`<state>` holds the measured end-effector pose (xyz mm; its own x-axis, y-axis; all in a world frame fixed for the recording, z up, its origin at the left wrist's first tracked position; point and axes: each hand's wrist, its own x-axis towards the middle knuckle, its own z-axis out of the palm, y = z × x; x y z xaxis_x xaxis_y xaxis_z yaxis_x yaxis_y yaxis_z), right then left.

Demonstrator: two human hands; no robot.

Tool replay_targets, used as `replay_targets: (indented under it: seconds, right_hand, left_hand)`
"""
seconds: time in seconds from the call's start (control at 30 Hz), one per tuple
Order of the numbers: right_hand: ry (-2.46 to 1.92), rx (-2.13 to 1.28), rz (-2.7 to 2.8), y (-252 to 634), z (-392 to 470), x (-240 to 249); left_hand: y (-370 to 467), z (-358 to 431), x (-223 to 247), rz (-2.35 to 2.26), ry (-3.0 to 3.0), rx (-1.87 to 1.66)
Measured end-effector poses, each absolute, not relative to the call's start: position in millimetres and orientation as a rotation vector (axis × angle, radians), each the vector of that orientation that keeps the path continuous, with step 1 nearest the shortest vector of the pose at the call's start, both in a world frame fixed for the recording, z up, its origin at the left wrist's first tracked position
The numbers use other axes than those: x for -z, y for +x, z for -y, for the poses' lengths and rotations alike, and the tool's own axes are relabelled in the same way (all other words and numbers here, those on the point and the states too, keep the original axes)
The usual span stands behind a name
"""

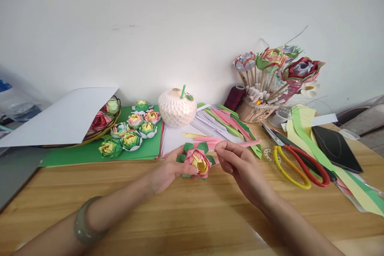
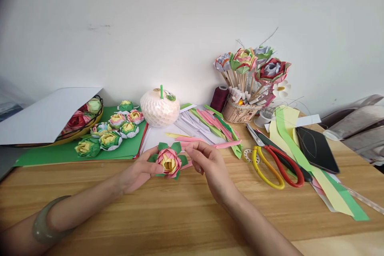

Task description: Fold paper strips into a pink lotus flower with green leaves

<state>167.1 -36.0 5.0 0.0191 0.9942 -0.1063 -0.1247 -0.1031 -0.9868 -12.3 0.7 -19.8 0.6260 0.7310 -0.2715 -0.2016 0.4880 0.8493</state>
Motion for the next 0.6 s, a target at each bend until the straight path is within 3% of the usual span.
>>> replay_targets:
  seconds: [0.27, 0.6]
  right_hand:
    - [-1.138, -1.059, 1.131, 169.0, 41.0, -4.4]
    - [-1.228, -1.125, 1.337, 160.6, 45.1, -9.6]
  left_hand:
    - [-10.3, -2.5, 21.3, -0.622, 0.867, -0.654]
    - [-4.6, 2.0, 18.2, -0.856, 1.249, -0.787]
